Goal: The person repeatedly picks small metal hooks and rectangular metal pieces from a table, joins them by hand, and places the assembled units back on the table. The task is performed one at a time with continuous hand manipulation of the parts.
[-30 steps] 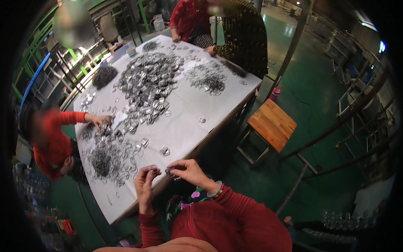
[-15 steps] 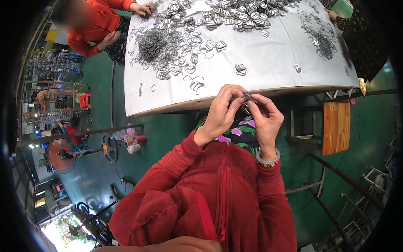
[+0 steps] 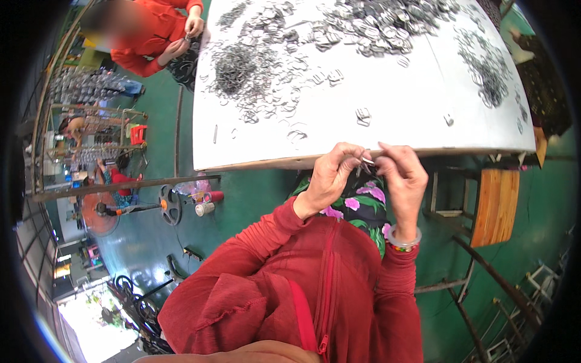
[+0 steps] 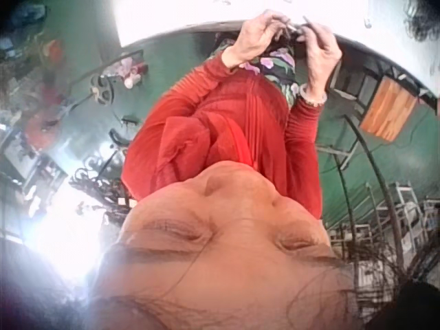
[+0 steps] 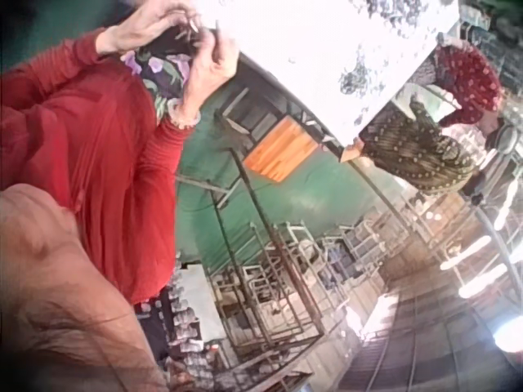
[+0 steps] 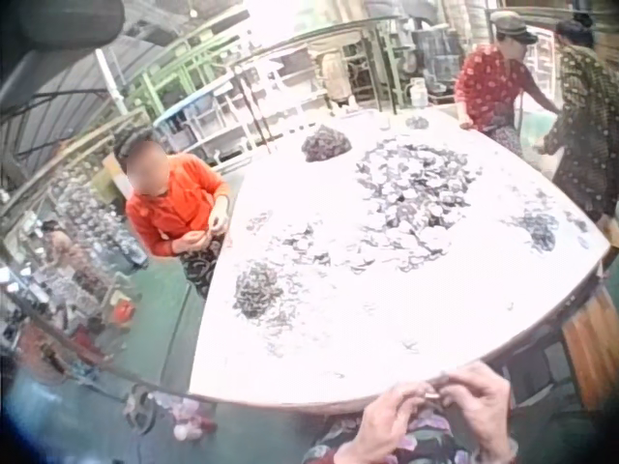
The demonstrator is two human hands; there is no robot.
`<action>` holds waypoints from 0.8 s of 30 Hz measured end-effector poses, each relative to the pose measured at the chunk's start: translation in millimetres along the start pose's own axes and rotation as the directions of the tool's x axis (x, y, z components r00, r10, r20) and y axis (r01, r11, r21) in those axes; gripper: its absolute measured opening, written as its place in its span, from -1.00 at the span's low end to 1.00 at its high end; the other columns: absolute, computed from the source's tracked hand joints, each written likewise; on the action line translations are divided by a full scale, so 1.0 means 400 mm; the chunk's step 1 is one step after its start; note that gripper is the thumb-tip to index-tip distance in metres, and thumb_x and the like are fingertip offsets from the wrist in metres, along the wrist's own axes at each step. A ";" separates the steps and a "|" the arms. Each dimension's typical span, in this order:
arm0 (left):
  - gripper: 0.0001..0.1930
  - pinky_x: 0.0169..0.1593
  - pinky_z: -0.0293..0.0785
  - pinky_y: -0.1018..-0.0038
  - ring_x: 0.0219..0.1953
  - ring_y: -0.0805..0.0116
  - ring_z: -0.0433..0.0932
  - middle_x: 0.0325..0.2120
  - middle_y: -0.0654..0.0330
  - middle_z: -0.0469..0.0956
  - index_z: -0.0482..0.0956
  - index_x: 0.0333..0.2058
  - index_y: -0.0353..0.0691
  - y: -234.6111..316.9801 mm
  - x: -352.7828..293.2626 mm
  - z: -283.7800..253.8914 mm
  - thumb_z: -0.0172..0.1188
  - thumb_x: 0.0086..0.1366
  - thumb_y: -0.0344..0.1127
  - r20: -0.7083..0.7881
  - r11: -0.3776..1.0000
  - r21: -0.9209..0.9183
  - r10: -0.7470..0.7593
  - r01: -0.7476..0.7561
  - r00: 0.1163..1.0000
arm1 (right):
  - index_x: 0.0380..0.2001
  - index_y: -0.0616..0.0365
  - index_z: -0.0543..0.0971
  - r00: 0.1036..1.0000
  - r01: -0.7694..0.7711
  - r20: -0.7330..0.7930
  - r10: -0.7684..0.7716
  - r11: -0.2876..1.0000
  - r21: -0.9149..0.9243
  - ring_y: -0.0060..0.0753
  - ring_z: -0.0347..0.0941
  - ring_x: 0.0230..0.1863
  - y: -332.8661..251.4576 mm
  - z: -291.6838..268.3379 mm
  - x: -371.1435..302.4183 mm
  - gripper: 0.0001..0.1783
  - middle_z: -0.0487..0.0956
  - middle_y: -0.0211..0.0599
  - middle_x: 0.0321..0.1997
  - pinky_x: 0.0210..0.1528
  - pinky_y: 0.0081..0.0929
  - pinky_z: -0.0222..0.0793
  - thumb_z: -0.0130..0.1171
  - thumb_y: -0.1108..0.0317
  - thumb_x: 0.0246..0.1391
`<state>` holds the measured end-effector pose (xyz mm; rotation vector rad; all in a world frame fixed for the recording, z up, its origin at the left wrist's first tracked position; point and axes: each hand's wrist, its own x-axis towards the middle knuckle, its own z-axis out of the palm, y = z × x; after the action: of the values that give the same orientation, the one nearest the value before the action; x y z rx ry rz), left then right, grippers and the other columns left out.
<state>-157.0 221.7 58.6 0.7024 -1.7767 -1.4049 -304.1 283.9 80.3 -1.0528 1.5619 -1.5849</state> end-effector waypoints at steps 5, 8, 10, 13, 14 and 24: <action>-0.91 -0.14 0.46 0.52 -0.26 0.40 0.53 -0.36 0.15 0.51 0.41 -0.25 -0.35 0.004 -0.005 -0.015 -0.04 0.30 -0.58 -0.025 0.994 0.049 0.097 -0.096 0.995 | -0.15 0.18 0.58 0.884 0.467 0.273 -0.380 0.742 -0.481 -0.21 0.48 -0.20 0.132 0.036 0.200 -0.67 0.58 -0.17 -0.27 -0.15 -0.41 0.39 0.15 0.57 -0.07; -0.91 -0.16 0.45 0.51 -0.28 0.37 0.53 -0.36 0.14 0.50 0.43 -0.26 -0.34 0.016 -0.011 -0.019 0.01 0.26 -0.60 -0.023 0.990 0.088 0.116 -0.113 0.993 | -0.22 0.18 0.59 0.871 0.474 0.424 -0.249 0.655 -0.588 -0.11 0.46 -0.18 0.231 0.043 0.267 -0.71 0.58 -0.18 -0.28 -0.10 -0.34 0.37 0.14 0.57 -0.09; -0.90 -0.18 0.45 0.50 -0.28 0.35 0.54 -0.35 0.13 0.50 0.43 -0.25 -0.34 0.022 -0.024 -0.028 0.03 0.25 -0.59 -0.031 0.989 0.089 0.123 -0.119 0.992 | -0.26 0.19 0.60 0.901 0.426 0.319 -0.293 0.733 -0.531 -0.18 0.48 -0.28 0.234 0.052 0.281 -0.77 0.58 -0.17 -0.33 -0.19 -0.40 0.41 0.11 0.56 -0.04; -0.90 -0.19 0.45 0.49 -0.27 0.33 0.54 -0.36 0.15 0.51 0.44 -0.26 -0.32 0.012 -0.024 -0.035 0.04 0.25 -0.58 -0.071 0.990 0.072 0.129 -0.124 0.989 | -0.23 0.26 0.59 0.978 0.203 0.105 -0.181 0.939 -0.277 -0.40 0.52 -0.34 0.181 0.061 0.271 -0.80 0.58 -0.24 -0.35 -0.25 -0.50 0.46 0.05 0.56 0.07; -0.90 -0.18 0.44 0.47 -0.28 0.31 0.54 -0.36 0.15 0.52 0.45 -0.26 -0.31 0.017 -0.024 -0.041 0.05 0.25 -0.57 -0.071 0.986 0.103 0.136 -0.128 0.988 | -0.21 0.28 0.58 0.993 0.112 0.060 -0.103 0.981 -0.156 -0.46 0.53 -0.35 0.140 0.066 0.262 -0.80 0.58 -0.27 -0.35 -0.26 -0.53 0.47 0.03 0.55 0.11; -0.92 -0.10 0.34 0.33 -0.26 0.12 0.47 -0.38 0.14 0.52 0.48 -0.30 -0.25 0.062 0.014 -0.041 0.11 0.20 -0.47 -0.020 0.942 0.257 0.227 -0.214 0.974 | -0.13 0.35 0.54 0.990 -0.020 0.141 0.018 1.000 0.018 -0.57 0.50 -0.28 -0.077 0.005 0.038 -0.72 0.57 -0.29 -0.27 -0.23 -0.65 0.43 0.11 0.66 0.03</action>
<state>-145.7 214.3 85.5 0.6390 -1.9498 -1.0144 -306.8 271.5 112.1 -1.1110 1.4553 -1.4773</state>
